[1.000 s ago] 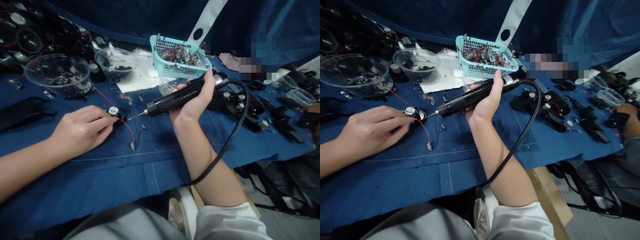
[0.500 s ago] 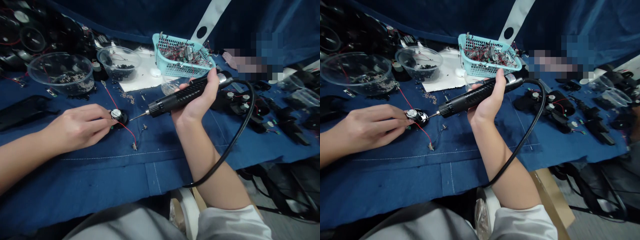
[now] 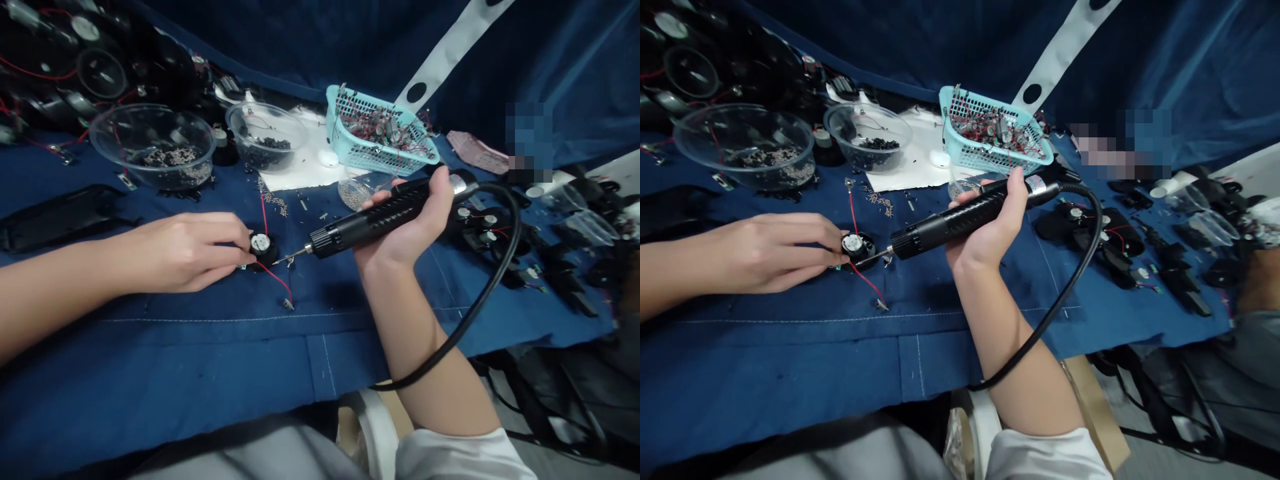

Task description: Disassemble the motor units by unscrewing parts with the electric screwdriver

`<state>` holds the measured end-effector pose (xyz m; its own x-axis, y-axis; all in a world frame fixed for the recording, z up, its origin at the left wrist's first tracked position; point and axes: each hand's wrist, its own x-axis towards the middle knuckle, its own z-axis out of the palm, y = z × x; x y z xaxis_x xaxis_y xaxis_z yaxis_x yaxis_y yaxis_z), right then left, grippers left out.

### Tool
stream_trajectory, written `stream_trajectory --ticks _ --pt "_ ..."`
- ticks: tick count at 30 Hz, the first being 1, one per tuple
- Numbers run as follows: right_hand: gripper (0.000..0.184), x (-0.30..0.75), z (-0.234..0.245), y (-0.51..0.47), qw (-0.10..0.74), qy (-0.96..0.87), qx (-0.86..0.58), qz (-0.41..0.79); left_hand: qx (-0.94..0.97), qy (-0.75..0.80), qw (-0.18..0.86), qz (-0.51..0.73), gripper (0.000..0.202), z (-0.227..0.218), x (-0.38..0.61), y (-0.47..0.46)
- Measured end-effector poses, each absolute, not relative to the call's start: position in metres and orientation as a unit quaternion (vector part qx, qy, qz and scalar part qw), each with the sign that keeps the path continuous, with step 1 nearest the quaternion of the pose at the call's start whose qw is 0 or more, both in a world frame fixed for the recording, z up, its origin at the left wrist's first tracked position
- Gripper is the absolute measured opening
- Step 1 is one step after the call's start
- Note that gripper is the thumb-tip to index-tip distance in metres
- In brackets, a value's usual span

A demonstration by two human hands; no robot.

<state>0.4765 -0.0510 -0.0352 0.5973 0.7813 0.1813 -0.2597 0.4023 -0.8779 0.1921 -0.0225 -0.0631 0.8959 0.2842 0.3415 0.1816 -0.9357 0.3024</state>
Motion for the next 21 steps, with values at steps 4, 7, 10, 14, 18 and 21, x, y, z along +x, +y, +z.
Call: stream_trajectory --ticks 4,7,10,14,18,21 --pt "0.049 0.462 -0.028 -0.057 0.795 -0.3 -0.43 0.306 0.949 0.139 0.17 0.228 0.023 -0.069 0.193 -0.022" --pt "0.05 0.448 -0.021 -0.062 0.802 -0.296 -0.426 0.296 0.927 0.181 0.188 0.271 0.017 -0.074 0.196 -0.024" --pt "0.049 0.439 -0.019 -0.063 0.801 -0.301 -0.43 0.289 0.911 0.212 0.192 0.298 0.02 -0.078 0.2 -0.027" --pt "0.046 0.434 -0.021 -0.064 0.798 -0.316 -0.433 0.277 0.891 0.264 0.226 0.293 0.02 -0.08 0.204 -0.034" --pt "0.045 0.432 -0.022 -0.067 0.791 -0.333 -0.438 0.268 0.886 0.289 0.222 0.286 0.022 -0.08 0.207 -0.039" --pt "0.046 0.431 -0.022 -0.068 0.785 -0.345 -0.439 0.267 0.889 0.29 0.213 0.284 0.026 -0.08 0.207 -0.038"
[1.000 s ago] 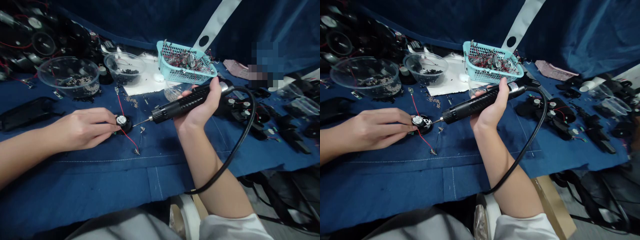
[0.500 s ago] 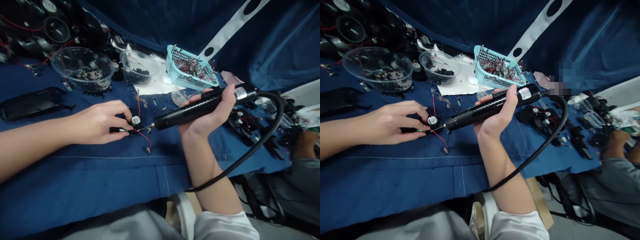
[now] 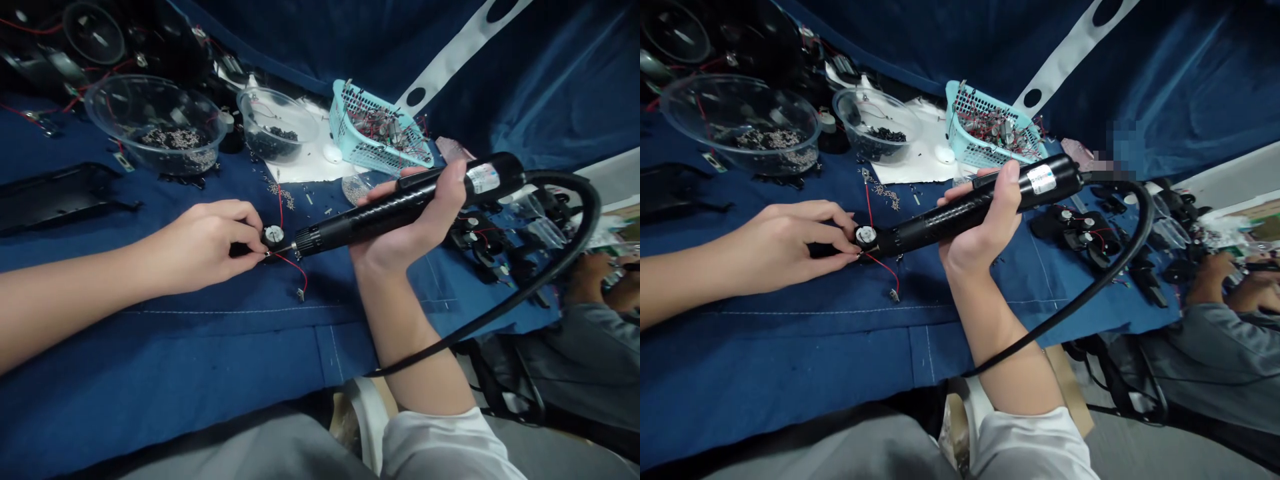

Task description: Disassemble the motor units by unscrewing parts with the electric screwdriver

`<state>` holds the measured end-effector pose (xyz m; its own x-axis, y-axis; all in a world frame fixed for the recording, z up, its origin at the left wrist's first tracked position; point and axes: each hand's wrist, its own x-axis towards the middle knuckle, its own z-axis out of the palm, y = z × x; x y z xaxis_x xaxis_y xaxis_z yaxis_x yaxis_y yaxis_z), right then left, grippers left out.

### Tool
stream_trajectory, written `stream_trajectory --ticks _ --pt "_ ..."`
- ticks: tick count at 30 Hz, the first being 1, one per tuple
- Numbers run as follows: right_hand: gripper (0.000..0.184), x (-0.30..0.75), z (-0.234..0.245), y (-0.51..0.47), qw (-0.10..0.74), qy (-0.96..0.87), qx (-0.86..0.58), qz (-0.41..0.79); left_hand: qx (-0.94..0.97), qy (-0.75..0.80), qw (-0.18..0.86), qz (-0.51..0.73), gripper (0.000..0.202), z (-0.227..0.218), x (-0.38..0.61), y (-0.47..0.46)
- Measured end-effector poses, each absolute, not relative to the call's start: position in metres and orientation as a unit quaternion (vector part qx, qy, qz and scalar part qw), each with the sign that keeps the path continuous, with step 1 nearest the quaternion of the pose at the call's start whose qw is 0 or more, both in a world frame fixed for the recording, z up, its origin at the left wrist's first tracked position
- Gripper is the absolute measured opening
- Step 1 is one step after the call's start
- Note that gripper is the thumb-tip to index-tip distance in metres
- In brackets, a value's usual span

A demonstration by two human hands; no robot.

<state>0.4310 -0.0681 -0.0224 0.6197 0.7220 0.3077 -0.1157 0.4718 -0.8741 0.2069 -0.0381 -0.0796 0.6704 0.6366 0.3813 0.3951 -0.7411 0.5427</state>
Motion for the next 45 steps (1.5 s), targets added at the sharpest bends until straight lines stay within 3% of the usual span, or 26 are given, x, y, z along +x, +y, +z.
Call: stream_trajectory --ticks 13,26,45 --pt "0.043 0.428 -0.024 -0.068 0.785 -0.343 -0.444 0.262 0.897 0.262 0.204 0.293 0.022 -0.077 0.205 -0.034" --pt "0.043 0.428 -0.031 -0.065 0.792 -0.379 -0.408 0.248 0.908 0.188 0.089 0.363 0.013 -0.086 0.204 -0.04" --pt "0.042 0.433 -0.033 -0.064 0.809 -0.386 -0.385 0.219 0.903 0.221 0.154 0.335 0.015 -0.085 0.203 -0.035"
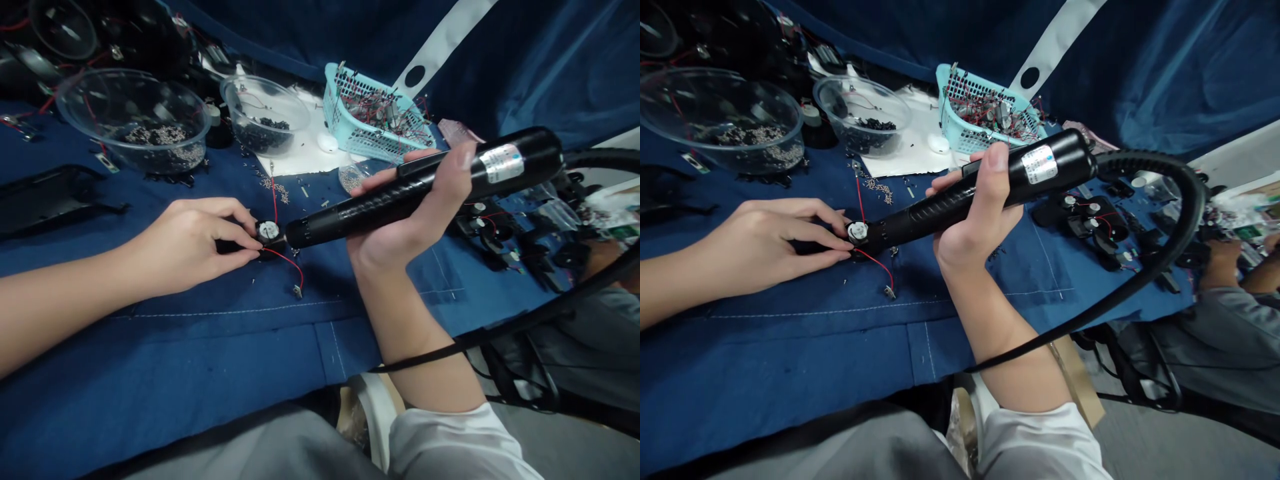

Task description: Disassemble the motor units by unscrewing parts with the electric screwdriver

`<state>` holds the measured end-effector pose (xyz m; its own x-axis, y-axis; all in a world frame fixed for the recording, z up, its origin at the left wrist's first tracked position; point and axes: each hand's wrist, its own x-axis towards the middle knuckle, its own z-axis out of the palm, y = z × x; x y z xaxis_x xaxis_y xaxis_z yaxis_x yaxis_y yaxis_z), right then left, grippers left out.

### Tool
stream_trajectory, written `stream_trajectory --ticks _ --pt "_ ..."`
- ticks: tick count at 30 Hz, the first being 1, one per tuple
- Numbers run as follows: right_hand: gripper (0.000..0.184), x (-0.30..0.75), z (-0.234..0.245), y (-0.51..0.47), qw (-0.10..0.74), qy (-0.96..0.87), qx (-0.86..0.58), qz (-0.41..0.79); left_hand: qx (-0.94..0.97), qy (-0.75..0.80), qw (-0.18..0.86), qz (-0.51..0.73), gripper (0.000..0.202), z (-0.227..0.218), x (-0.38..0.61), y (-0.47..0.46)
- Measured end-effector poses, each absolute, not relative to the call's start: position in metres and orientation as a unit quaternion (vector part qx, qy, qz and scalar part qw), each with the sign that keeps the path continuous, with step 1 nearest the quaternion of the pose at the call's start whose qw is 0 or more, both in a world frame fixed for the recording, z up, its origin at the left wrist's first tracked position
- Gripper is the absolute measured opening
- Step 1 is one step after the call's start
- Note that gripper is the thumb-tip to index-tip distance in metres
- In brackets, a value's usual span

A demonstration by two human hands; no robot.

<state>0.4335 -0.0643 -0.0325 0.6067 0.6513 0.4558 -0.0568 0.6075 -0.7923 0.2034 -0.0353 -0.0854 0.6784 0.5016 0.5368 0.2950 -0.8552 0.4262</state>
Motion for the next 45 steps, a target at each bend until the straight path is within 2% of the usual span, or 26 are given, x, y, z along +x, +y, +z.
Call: stream_trajectory --ticks 14,22,26,31,39,42,45 --pt "0.038 0.43 -0.032 -0.066 0.806 -0.386 -0.384 0.23 0.892 0.238 0.173 0.343 0.013 -0.084 0.205 -0.038" --pt "0.028 0.427 -0.029 -0.07 0.805 -0.398 -0.376 0.227 0.894 0.237 0.165 0.342 0.017 -0.084 0.205 -0.038" --pt "0.023 0.428 -0.029 -0.073 0.798 -0.423 -0.366 0.224 0.901 0.237 0.137 0.337 0.019 -0.07 0.2 -0.039" --pt "0.024 0.429 -0.031 -0.071 0.803 -0.434 -0.346 0.218 0.933 0.23 0.131 0.243 0.023 -0.056 0.199 -0.056" --pt "0.022 0.433 -0.034 -0.067 0.809 -0.448 -0.309 0.223 0.938 0.258 0.124 0.193 0.021 -0.076 0.204 -0.069" --pt "0.024 0.434 -0.035 -0.067 0.799 -0.453 -0.325 0.224 0.934 0.254 0.136 0.211 0.022 -0.072 0.205 -0.068" --pt "0.028 0.435 -0.034 -0.068 0.798 -0.46 -0.316 0.228 0.916 0.257 0.119 0.283 0.021 -0.067 0.206 -0.065"
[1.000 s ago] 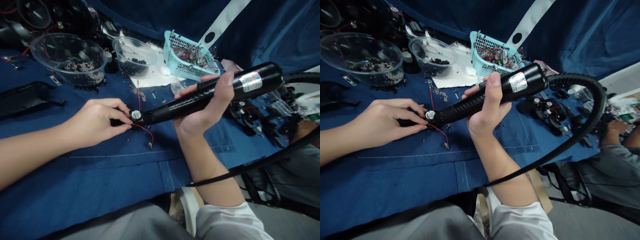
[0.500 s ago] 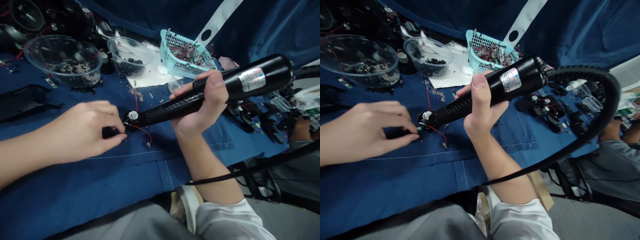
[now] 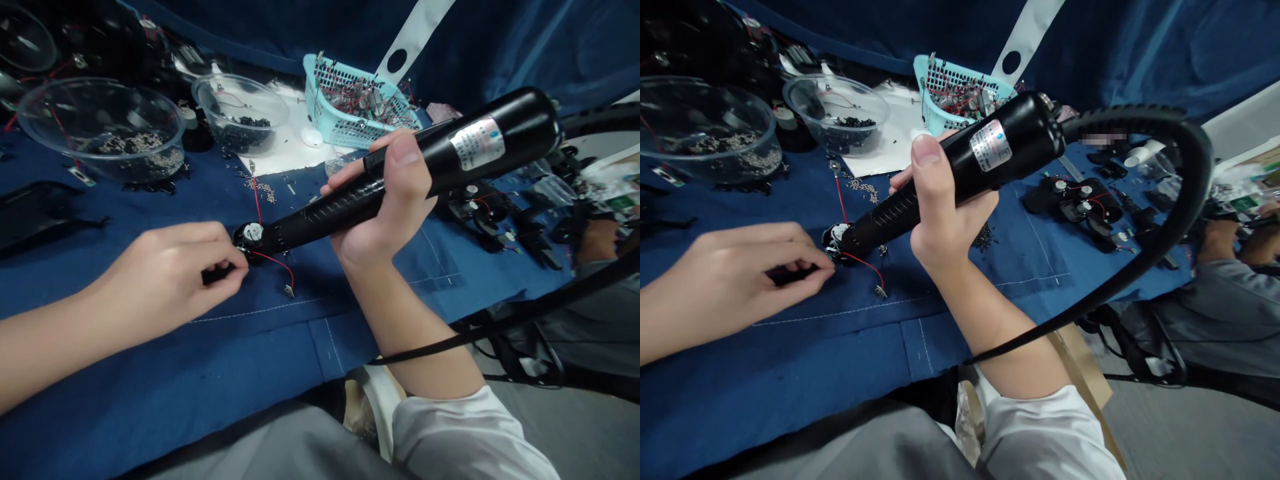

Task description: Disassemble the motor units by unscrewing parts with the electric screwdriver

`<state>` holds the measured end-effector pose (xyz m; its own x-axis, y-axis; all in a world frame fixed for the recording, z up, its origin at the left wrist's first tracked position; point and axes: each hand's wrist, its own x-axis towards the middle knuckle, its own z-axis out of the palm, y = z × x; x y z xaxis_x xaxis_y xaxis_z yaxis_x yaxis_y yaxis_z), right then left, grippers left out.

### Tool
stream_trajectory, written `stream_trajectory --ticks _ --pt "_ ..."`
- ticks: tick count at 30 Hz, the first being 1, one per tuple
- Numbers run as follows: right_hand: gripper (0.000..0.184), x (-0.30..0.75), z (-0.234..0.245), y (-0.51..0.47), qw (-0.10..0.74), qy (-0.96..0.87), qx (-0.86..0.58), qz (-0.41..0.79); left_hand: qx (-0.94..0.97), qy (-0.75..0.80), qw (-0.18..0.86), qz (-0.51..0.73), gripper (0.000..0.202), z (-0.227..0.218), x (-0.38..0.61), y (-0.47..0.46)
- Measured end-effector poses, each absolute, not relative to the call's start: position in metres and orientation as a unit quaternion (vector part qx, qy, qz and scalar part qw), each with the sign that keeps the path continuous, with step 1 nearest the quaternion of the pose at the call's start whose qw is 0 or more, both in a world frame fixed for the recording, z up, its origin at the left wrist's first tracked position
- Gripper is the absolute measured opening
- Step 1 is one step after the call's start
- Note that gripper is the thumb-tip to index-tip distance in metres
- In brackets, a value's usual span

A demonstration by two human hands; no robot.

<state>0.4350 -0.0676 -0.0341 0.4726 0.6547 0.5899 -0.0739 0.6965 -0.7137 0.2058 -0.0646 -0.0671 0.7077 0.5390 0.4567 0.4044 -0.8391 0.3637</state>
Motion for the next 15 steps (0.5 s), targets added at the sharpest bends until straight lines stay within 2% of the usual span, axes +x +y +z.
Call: stream_trajectory --ticks 3,6,15 --pt "0.027 0.435 -0.032 -0.069 0.796 -0.462 -0.312 0.234 0.911 0.24 0.064 0.33 0.017 -0.067 0.208 -0.059" --pt "0.022 0.435 -0.032 -0.07 0.797 -0.459 -0.312 0.236 0.924 0.22 0.019 0.313 0.016 -0.072 0.209 -0.055" --pt "0.016 0.437 -0.035 -0.067 0.801 -0.465 -0.282 0.249 0.938 0.186 -0.018 0.293 0.016 -0.074 0.206 -0.051"
